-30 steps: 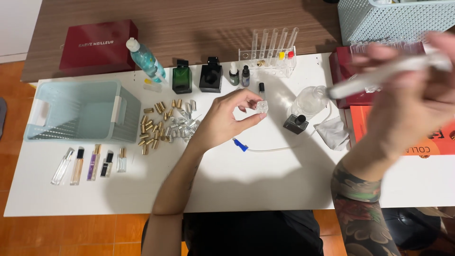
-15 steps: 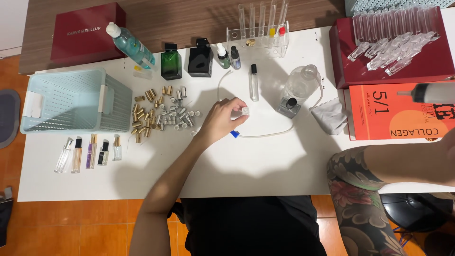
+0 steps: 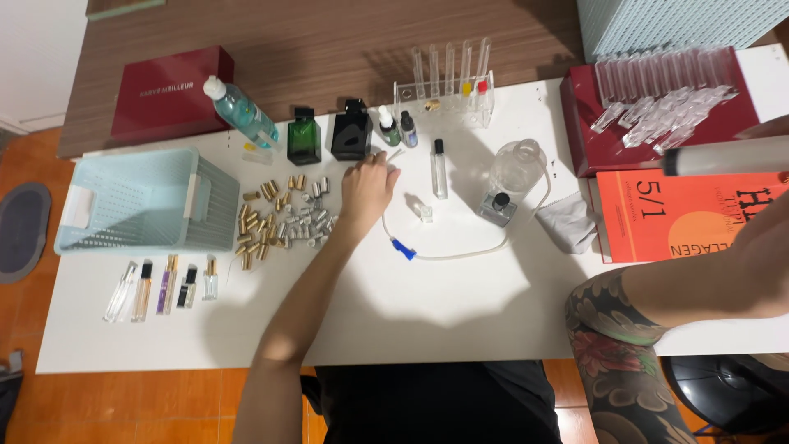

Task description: Transferring liquid from a larger container into a small spray vial using a syringe.

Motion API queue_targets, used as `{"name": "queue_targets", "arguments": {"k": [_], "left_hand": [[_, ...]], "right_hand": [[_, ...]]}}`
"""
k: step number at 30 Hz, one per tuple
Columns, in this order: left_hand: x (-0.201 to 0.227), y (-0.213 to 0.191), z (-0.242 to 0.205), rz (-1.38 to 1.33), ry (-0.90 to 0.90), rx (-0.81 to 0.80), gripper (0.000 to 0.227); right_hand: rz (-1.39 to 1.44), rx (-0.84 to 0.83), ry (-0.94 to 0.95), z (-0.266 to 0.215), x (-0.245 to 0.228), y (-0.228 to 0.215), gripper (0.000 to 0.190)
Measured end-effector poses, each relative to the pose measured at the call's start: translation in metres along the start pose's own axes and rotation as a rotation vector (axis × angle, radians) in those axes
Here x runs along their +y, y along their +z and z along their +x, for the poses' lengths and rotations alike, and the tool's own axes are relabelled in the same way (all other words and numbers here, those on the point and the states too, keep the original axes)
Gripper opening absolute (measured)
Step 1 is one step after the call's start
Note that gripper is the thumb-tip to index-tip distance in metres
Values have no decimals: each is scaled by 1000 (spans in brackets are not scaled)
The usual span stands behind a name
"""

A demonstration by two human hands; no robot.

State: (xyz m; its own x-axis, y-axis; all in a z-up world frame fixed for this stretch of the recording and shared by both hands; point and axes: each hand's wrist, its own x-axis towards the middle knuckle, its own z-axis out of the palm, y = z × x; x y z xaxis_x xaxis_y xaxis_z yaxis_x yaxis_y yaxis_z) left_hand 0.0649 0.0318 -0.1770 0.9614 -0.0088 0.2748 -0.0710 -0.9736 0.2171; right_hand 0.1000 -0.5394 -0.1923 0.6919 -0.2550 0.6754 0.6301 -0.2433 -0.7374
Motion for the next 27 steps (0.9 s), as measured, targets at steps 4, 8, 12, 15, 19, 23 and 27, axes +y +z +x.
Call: {"name": "queue_targets", "arguments": {"k": [4,8,12,15,19,23,27], "left_hand": [[18,-6,3,34,-58,-15,34],[22,-8,13,-26,-84,-30,22],[28,-25,9,-144,40,105,13],[39,-62,12,-380,42,-42,15],[60,-145,-1,-551,34,-157,15],[67,-200,-21,-718,145,-102,17],[62,-221,-37,-819,229,-26,16]], "right_hand": [[-29,-97,-98,18,-107,51,37],[182,78,-46,24,-110,60,24],[309,95,45,31,-162,91,26],[221,-5,-37,48,-244,138,30],[259,-38,-80,37,-250,153,34],[232,-151,-41,27,-258,167,22],[103,-415,-120,23,-255,179,11]]}}
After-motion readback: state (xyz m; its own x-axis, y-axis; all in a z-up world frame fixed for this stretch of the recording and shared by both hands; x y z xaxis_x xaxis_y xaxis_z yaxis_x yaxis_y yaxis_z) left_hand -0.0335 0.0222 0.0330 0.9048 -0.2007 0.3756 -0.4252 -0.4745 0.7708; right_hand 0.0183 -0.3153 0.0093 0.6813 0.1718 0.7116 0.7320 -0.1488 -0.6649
